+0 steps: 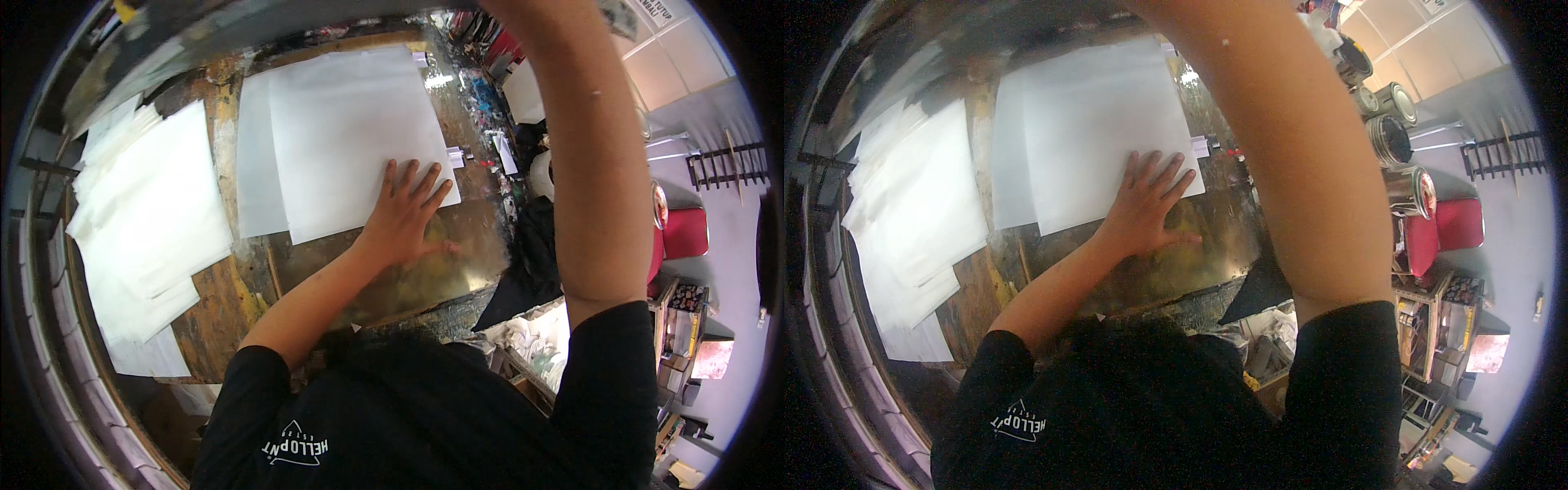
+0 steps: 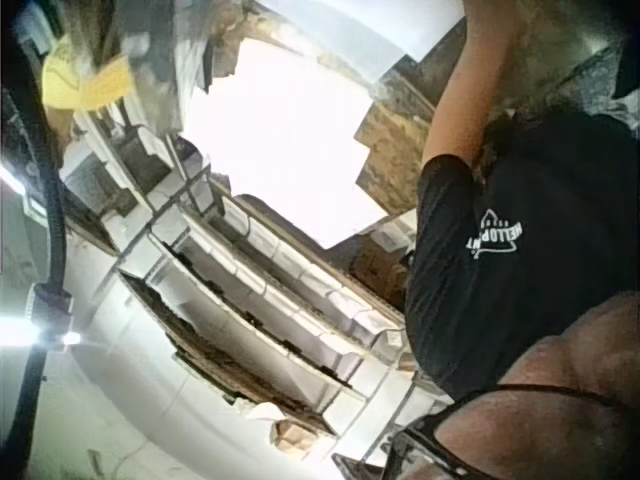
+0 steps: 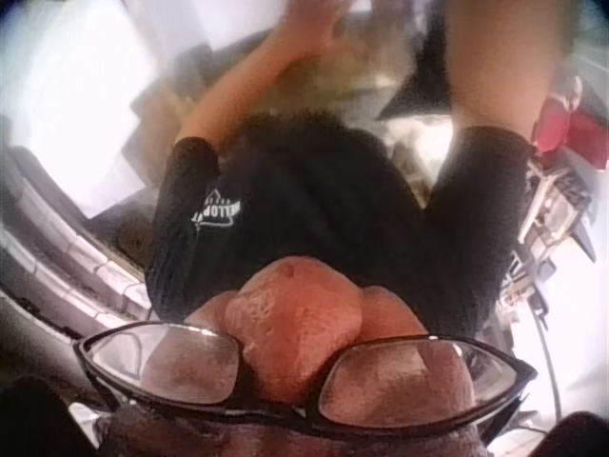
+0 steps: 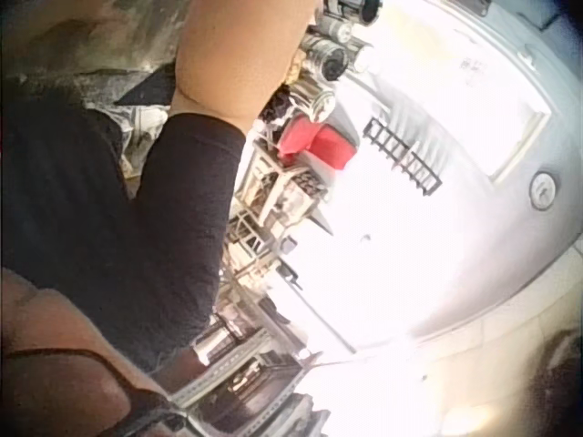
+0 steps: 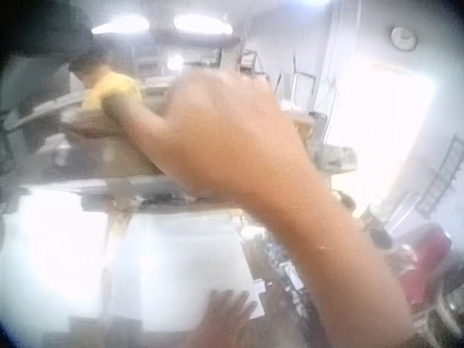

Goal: The person performs screen printing by placing sheets of paper onto a workbench, lowering a mesh screen, and using a squeegee to spread ink across the screen. They repeat the process for multiple sheets, lifting the screen after each print and stacking the finished papers to the side.

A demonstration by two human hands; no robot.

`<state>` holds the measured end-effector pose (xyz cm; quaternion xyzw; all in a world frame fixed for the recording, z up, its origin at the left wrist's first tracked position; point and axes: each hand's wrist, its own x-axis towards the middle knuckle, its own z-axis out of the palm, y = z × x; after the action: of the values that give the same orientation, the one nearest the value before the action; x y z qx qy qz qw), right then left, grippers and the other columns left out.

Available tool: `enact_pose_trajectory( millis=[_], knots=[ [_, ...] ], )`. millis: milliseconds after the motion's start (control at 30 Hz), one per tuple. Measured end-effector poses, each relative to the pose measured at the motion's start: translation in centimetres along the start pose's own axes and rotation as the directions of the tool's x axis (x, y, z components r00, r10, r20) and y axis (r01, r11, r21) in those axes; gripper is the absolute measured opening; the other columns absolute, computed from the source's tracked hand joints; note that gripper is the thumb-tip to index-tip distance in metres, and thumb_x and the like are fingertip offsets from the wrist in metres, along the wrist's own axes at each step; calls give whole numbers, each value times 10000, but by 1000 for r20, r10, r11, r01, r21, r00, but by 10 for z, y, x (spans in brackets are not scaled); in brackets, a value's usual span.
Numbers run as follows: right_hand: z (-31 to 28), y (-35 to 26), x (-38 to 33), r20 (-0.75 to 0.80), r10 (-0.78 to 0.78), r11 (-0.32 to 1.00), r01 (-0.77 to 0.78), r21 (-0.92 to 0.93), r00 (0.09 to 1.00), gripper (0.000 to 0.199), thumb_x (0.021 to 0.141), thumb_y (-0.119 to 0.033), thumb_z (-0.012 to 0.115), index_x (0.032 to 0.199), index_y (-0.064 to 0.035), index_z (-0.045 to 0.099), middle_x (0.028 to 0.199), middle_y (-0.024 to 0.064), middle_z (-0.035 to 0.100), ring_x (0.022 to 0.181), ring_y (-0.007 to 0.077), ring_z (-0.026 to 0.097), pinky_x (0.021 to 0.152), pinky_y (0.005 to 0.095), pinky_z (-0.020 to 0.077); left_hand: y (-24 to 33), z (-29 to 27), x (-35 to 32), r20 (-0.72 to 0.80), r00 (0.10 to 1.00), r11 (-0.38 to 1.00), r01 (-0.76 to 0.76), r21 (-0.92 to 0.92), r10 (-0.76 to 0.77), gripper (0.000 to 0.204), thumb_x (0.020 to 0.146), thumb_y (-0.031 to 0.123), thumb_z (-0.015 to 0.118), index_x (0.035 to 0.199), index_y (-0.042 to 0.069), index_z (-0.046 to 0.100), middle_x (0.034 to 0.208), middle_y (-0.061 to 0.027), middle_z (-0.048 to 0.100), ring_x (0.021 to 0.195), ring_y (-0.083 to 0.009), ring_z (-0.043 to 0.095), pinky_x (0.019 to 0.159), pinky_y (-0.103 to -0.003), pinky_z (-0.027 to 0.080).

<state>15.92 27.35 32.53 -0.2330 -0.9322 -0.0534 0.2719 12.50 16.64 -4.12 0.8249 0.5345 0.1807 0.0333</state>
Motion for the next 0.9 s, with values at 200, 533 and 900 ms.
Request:
enact_pose_trajectory(
  millis=[200,533,900],
  knots=[
    [0,-11,-9,133,88,989,-70,-134,987,640,1115,-589,361,751,-116,592,666,11,539,595,187,478,762,437,484,-13,-105,-22,-372,861,911,217,-351,-348,997,802,583,846,1593,97,482,1556,-177,535,1370,-371,543,1203,-607,368],
    [143,16,-144,395,-21,999,6,39,918,567,756,-94,822,1235,-89,517,1146,130,588,1182,342,586,992,543,374,-30,-136,-179,-283,550,589,525,-614,-786,1235,578,447,1045,1553,-70,491,1222,-150,727,1151,-304,665,1080,-465,456],
    [365,149,-11,-5,38,949,-38,-312,999,391,837,-74,731,1205,-114,606,1155,63,647,1180,272,610,1014,545,375,-50,-80,-211,-258,643,691,640,-336,-721,1439,476,735,945,1564,-81,476,971,-59,665,905,-261,512,925,-433,366]
  ],
)
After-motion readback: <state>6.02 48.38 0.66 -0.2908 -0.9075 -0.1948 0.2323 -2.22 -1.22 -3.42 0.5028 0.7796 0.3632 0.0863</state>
